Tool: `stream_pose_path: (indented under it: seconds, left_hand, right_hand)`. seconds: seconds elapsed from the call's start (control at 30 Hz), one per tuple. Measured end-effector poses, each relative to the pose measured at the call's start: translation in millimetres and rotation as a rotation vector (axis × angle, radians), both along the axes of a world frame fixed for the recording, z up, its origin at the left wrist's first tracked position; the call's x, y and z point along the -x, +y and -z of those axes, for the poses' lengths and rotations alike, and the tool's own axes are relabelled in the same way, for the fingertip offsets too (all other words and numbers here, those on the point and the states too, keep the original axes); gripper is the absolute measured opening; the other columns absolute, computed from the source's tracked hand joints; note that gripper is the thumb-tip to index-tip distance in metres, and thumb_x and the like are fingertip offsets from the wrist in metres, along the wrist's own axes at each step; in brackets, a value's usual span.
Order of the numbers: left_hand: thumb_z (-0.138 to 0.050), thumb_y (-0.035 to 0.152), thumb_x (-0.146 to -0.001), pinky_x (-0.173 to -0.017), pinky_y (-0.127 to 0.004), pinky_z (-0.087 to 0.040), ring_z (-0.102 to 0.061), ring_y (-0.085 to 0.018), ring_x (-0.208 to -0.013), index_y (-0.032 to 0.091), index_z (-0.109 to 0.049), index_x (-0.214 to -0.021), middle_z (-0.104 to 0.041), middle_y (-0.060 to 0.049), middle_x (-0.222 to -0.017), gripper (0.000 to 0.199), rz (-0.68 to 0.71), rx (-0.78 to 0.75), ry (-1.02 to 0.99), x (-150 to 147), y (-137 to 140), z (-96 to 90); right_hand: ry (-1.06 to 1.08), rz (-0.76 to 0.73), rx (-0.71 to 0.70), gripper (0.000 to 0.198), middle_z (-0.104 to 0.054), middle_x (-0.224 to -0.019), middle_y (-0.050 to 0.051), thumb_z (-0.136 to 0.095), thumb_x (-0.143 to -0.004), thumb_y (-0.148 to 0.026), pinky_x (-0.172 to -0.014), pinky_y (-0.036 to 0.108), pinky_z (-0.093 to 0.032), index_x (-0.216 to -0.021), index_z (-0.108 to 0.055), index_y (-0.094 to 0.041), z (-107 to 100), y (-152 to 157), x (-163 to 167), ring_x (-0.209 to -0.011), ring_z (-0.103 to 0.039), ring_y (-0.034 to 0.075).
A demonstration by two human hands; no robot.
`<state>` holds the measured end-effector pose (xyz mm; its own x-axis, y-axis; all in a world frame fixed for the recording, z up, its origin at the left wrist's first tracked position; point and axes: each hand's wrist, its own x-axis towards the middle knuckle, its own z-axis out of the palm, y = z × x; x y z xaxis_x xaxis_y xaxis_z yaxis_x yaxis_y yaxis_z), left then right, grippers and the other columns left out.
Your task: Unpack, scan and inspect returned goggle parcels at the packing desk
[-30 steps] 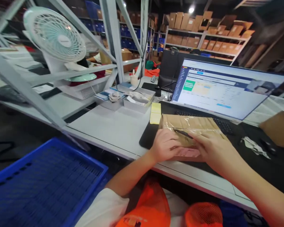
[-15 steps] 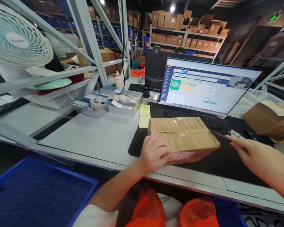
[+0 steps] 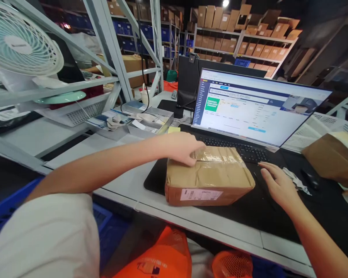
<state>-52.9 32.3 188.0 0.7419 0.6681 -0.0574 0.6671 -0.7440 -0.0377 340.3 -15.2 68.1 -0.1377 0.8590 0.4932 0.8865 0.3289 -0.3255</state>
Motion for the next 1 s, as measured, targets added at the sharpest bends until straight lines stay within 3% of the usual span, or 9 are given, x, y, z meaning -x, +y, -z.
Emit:
stream_pose_path:
  seconds: [0.17, 0.33, 0.43, 0.53, 0.6, 0.73, 0.8, 0.9, 1.0]
  left_hand:
    - [-0.048, 0.025, -0.094, -0.060, -0.032, -0.045, -0.064, -0.022, -0.061, 0.025, -0.056, -0.141, -0.076, -0.010, -0.094, 0.047, 0.080, -0.127, 0.063, -11.8, -15.4, 12.6]
    - [-0.050, 0.020, -0.095, -0.065, -0.029, -0.046, -0.065, -0.019, -0.065, 0.036, -0.054, -0.142, -0.076, -0.003, -0.098, 0.050, 0.038, -0.076, -0.095, 0.0, 1.3, 7.4]
    - [-0.050, 0.014, -0.094, -0.069, -0.027, -0.049, -0.065, -0.017, -0.065, 0.031, -0.055, -0.140, -0.075, 0.000, -0.089, 0.050, -0.035, -0.021, -0.212, 10.1, 20.3, -9.5]
    - [-0.041, 0.009, -0.095, -0.078, -0.027, -0.052, -0.066, -0.015, -0.068, 0.021, -0.056, -0.141, -0.071, 0.002, -0.084, 0.049, -0.048, -0.012, -0.224, 16.2, 44.6, -23.5]
    - [-0.034, 0.007, -0.095, -0.088, -0.030, -0.052, -0.069, -0.016, -0.087, 0.018, -0.057, -0.140, -0.072, 0.001, -0.101, 0.051, -0.040, -0.036, -0.209, 16.4, 61.2, -23.1]
    - [-0.034, 0.010, -0.095, -0.098, -0.036, -0.050, -0.065, -0.022, -0.115, 0.018, -0.060, -0.140, -0.067, -0.004, -0.134, 0.052, -0.111, -0.005, -0.170, 13.4, 87.7, 7.7]
    - [-0.038, 0.013, -0.096, -0.098, -0.033, -0.051, -0.066, -0.021, -0.116, 0.023, -0.061, -0.140, -0.067, -0.005, -0.137, 0.050, -0.140, 0.128, -0.169, 14.1, 96.4, 30.9]
    - [-0.040, 0.016, -0.096, -0.104, -0.030, -0.048, -0.064, -0.018, -0.121, 0.024, -0.063, -0.138, -0.066, -0.003, -0.139, 0.049, -0.155, 0.295, -0.286, 20.7, 99.6, 54.5]
    - [-0.048, 0.023, -0.095, -0.112, -0.042, -0.043, -0.055, -0.025, -0.134, 0.019, -0.058, -0.142, -0.057, -0.010, -0.148, 0.049, -0.163, 0.037, -0.555, 29.4, 78.3, 52.2]
  right_hand:
    - [-0.024, -0.345, -0.017, 0.046, -0.046, -0.150, 0.013, -0.049, -0.102, -0.042, -0.117, 0.047, -0.040, -0.141, -0.056, -0.018, -38.6, -16.4, 70.3, -0.138, -0.045, 0.026]
    - [-0.065, -0.419, -0.057, 0.046, -0.018, -0.166, 0.012, -0.043, -0.104, -0.030, -0.121, 0.060, -0.028, -0.148, -0.051, -0.019, -22.9, -27.5, 84.9, -0.152, -0.020, 0.033]
    - [-0.112, -0.441, -0.080, 0.045, -0.014, -0.167, 0.013, -0.045, -0.102, -0.027, -0.118, 0.068, -0.023, -0.146, -0.053, -0.020, -11.2, -41.2, 79.5, -0.153, -0.015, 0.038]
    - [-0.191, -0.428, -0.035, 0.045, -0.020, -0.165, 0.014, -0.043, -0.103, -0.029, -0.113, 0.075, -0.024, -0.147, -0.051, -0.024, -15.5, -45.4, 73.9, -0.151, -0.019, 0.040]
    - [-0.247, -0.433, 0.038, 0.046, -0.034, -0.158, 0.014, -0.043, -0.104, -0.036, -0.111, 0.074, -0.028, -0.148, -0.050, -0.027, -31.0, -38.5, 73.1, -0.147, -0.029, 0.038]
    - [-0.270, -0.408, 0.080, 0.073, -0.054, -0.130, 0.018, -0.061, -0.094, -0.050, -0.100, 0.053, -0.052, -0.155, -0.039, -0.017, -76.7, -25.4, 80.0, -0.121, -0.054, 0.033]
    - [-0.293, -0.389, -0.033, 0.060, -0.061, -0.110, 0.015, -0.064, -0.093, -0.042, -0.097, 0.051, -0.053, -0.144, -0.050, -0.014, -88.7, -33.3, 83.1, -0.108, -0.060, 0.032]
    - [-0.296, -0.518, -0.249, 0.035, -0.067, -0.099, 0.010, -0.061, -0.091, -0.016, -0.108, 0.054, -0.046, -0.126, -0.061, -0.020, -70.7, -61.6, 78.8, -0.104, -0.064, 0.028]
    - [-0.310, -0.672, -0.339, 0.050, -0.067, -0.125, 0.013, -0.061, -0.086, -0.008, -0.113, 0.050, -0.044, -0.135, -0.058, -0.017, -22.2, -89.4, 63.9, -0.126, -0.058, 0.029]
